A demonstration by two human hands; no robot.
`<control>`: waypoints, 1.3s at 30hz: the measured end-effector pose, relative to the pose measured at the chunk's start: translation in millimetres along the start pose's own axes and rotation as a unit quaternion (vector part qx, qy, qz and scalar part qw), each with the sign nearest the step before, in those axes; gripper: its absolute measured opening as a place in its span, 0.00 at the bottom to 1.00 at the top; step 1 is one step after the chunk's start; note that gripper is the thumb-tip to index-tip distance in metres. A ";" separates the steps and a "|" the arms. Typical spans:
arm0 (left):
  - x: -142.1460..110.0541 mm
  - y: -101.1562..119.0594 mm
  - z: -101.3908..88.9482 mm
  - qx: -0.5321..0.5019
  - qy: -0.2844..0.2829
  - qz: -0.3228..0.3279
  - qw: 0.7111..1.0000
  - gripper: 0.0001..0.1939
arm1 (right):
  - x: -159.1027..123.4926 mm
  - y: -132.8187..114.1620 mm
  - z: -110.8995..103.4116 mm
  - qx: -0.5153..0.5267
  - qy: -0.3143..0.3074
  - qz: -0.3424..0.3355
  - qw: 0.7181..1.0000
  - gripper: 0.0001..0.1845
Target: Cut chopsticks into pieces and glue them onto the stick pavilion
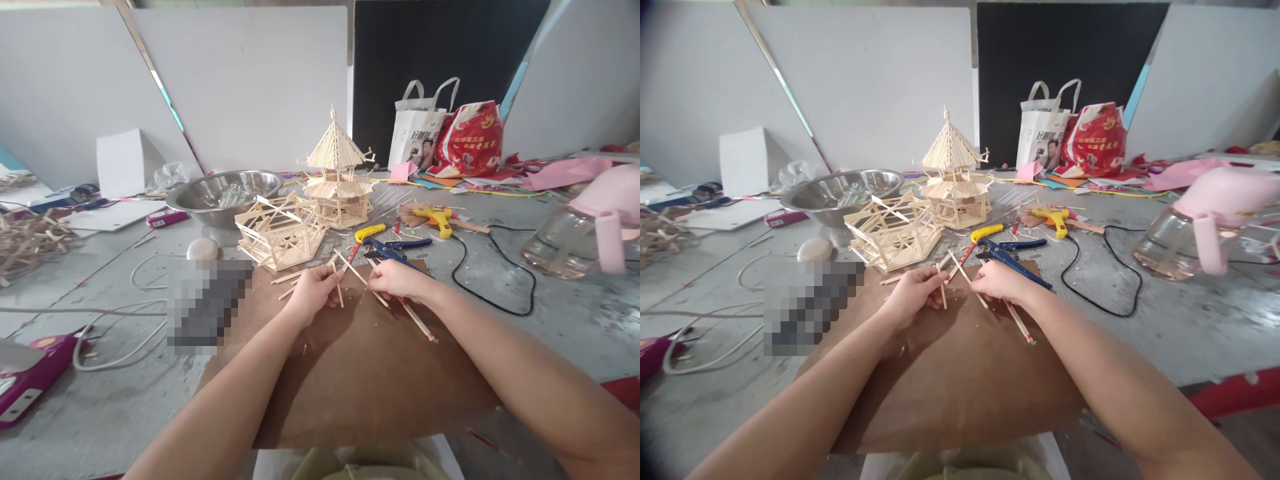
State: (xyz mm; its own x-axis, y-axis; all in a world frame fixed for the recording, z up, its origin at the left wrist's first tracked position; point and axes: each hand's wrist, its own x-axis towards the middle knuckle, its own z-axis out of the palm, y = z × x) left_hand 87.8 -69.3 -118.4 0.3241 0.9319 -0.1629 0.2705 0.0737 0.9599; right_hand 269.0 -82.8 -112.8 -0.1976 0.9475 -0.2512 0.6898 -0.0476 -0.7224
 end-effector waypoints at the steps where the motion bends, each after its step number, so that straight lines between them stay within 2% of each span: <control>1: -0.1 -0.1 0.0 -0.001 -0.004 0.001 1.000 0.14 | -1.4 -0.7 -0.9 0.056 -0.021 0.002 0.998 0.08; 3: -0.3 0.1 -0.2 0.003 0.000 0.014 1.000 0.14 | -3.5 -2.3 -2.0 0.145 -0.063 0.005 0.987 0.07; 5: -0.3 0.3 -0.8 0.034 0.028 0.047 0.998 0.15 | -4.2 -3.1 -2.2 0.206 -0.093 0.001 0.974 0.06; 8: 0.0 0.3 -2.0 0.145 0.080 0.102 0.981 0.17 | -3.6 -2.5 -1.7 0.257 -0.116 -0.007 0.959 0.04; 12: -0.7 0.3 -3.7 0.299 0.157 0.220 0.915 0.15 | -5.1 -2.3 -2.4 0.287 -0.144 -0.035 0.946 0.04; 15: -1.8 -0.4 -5.9 0.344 0.212 0.309 0.861 0.12 | -7.9 -3.1 -4.4 0.298 -0.168 -0.053 0.938 0.04; 19: -1.6 -2.1 -10.5 0.389 0.265 0.367 0.802 0.13 | -9.7 -2.5 -6.4 0.300 -0.199 -0.078 0.930 0.05; 23: -0.3 -1.7 -14.4 0.468 0.262 0.389 0.749 0.12 | -8.2 1.5 -6.9 0.325 -0.246 -0.090 0.909 0.05; 26: 1.1 1.0 -16.4 0.517 0.206 0.431 0.710 0.12 | -6.6 4.8 -8.1 0.356 -0.270 -0.100 0.889 0.06; 28: 2.0 3.0 -17.5 0.521 0.164 0.462 0.698 0.12 | -6.5 5.5 -9.3 0.382 -0.280 -0.109 0.874 0.06; 31: 2.3 4.8 -17.7 0.519 0.140 0.465 0.703 0.11 | -8.9 2.8 -9.7 0.416 -0.301 -0.118 0.850 0.06; 34: 0.8 4.8 -15.0 0.522 0.127 0.425 0.728 0.12 | -13.5 -4.5 -7.1 0.439 -0.280 -0.116 0.846 0.09; 36: -0.7 4.6 -12.0 0.500 0.120 0.381 0.768 0.13 | -15.6 -9.7 -4.2 0.462 -0.236 -0.118 0.847 0.13; 39: -2.2 4.7 -8.0 0.397 0.118 0.283 0.865 0.15 | -13.7 -13.1 0.5 0.484 -0.156 -0.125 0.852 0.15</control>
State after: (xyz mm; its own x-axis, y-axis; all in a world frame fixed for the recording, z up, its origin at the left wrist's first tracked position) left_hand 81.1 -68.2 -111.6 0.4388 0.7924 0.4238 0.6965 -0.5979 0.3967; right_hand 262.4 -95.4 -100.2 -0.5336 0.8434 -0.0623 -0.2679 -0.2384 -0.9335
